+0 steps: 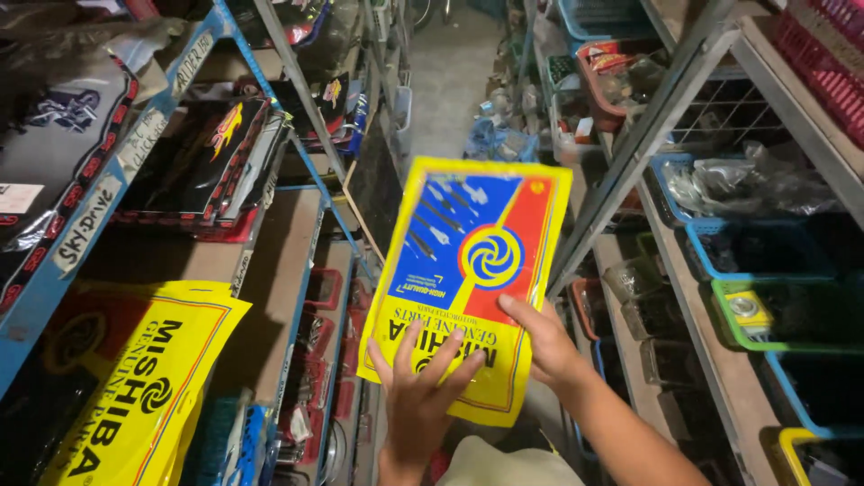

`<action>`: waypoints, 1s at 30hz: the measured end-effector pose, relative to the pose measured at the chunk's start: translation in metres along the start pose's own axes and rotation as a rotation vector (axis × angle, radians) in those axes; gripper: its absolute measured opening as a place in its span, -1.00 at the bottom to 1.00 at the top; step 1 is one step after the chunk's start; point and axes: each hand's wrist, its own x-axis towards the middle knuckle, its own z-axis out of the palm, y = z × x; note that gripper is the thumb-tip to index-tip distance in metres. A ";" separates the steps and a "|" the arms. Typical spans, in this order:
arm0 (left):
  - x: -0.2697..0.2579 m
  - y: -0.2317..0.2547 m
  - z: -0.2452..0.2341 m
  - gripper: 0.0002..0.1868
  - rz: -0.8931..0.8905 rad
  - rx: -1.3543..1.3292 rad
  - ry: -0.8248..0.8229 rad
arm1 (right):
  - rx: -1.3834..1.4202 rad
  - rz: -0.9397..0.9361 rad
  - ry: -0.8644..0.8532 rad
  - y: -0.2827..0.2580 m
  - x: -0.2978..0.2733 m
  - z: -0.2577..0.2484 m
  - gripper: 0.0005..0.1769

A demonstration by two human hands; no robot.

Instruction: The person wipes a yellow package containing a black circular object with a blue cloth. They repeatedly pick up the package, wipe its surface, and place it back on a green plastic stool or a nearby shelf in a cluttered storage area.

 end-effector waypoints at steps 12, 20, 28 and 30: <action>-0.165 -0.112 0.130 -0.57 -0.767 -1.868 0.492 | 0.138 0.098 0.056 0.030 0.018 -0.030 -0.51; -0.062 -0.061 0.023 -0.62 -1.115 -1.821 0.658 | -0.236 0.212 0.300 0.044 0.028 -0.015 -0.55; -0.071 -0.069 0.015 -0.56 -0.883 -2.073 0.582 | -0.620 -0.281 0.611 0.030 0.073 -0.065 -0.61; -0.085 -0.072 0.040 -0.50 -0.994 -2.128 0.584 | -1.305 -0.648 0.424 0.050 0.088 -0.079 -0.74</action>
